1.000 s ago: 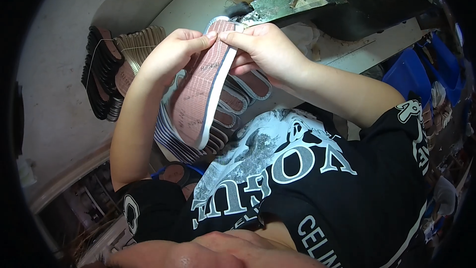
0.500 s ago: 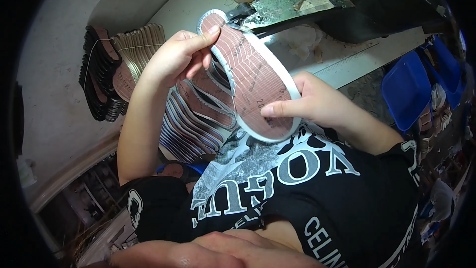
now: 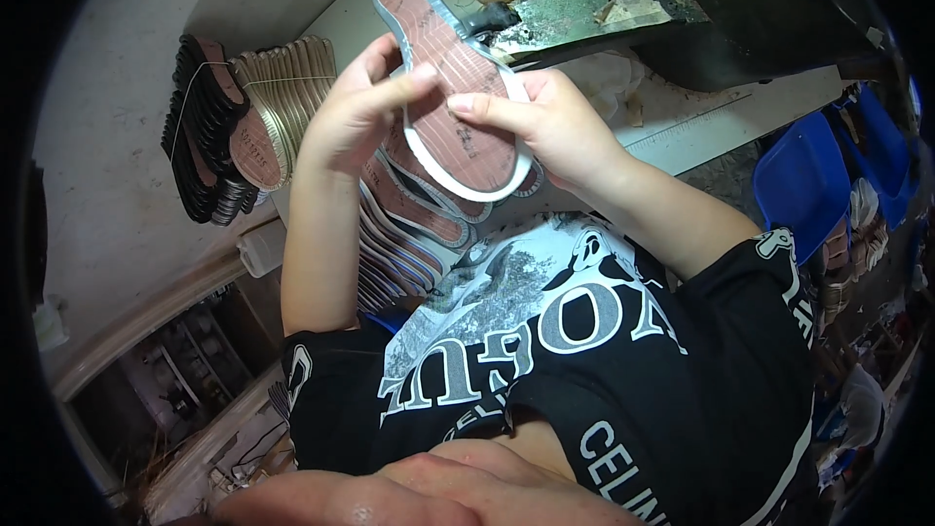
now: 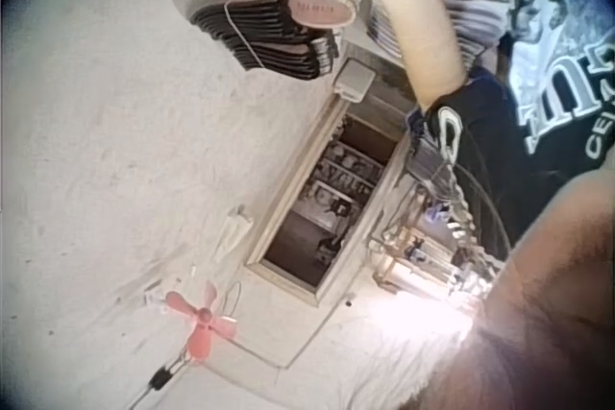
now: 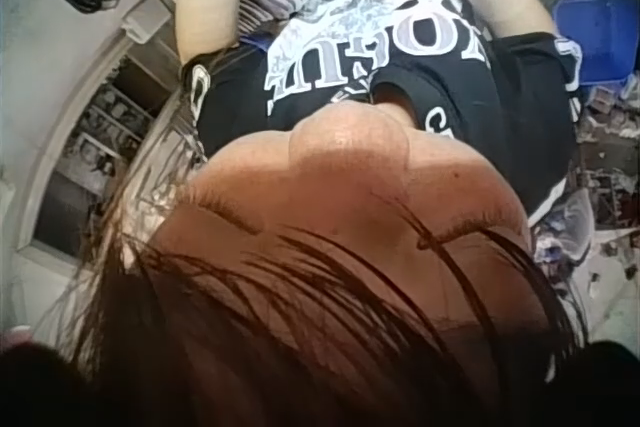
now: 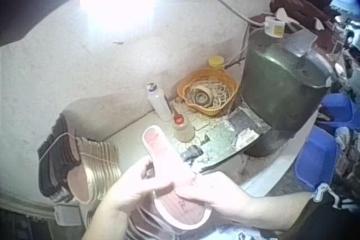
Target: The recorder is inspecting and organizing a stack of pink shoe insoles, checking the edges and aligning them at a manufacturing workstation.
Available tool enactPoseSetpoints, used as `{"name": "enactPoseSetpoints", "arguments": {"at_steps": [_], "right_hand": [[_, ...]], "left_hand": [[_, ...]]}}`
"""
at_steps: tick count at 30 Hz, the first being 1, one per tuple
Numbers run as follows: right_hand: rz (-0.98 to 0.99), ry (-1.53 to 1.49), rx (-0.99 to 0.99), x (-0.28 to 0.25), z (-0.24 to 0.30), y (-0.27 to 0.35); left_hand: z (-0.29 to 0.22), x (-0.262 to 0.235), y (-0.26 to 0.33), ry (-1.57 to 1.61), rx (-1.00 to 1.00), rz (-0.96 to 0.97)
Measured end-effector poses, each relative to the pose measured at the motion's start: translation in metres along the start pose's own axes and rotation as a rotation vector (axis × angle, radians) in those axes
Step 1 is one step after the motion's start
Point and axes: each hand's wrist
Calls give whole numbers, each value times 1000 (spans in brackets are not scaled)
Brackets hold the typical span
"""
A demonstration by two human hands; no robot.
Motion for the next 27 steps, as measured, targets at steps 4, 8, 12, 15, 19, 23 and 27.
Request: {"name": "enactPoseSetpoints", "arguments": {"at_steps": [4,8,12,15,19,23,27], "right_hand": [[-11,-61,-13,5,-7,2],[52,84,231,10,-7,28],[26,41,183,7,-16,24],[8,-40,133,10,-14,16],[-7,-152,91,14,-11,4],[-18,-190,68,13,-6,-2],[-62,-103,59,13,1,-2]], "left_hand": [[0,3,3,90,-73,-54],[-5,5,2,58,-97,-107],[-18,5,-8,-229,-124,-172],[-21,-16,-25,-508,-54,-175],[-34,-30,-50,-503,129,244],[-33,-42,-72,-496,-8,539],[-34,-52,-61,-530,-99,464]]}}
Point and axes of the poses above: each hand's wrist, its own y-axis away from the middle knuckle, its own x-axis out of the palm, z = x × y, and after that the axes turned 10 degrees about x, right-handed
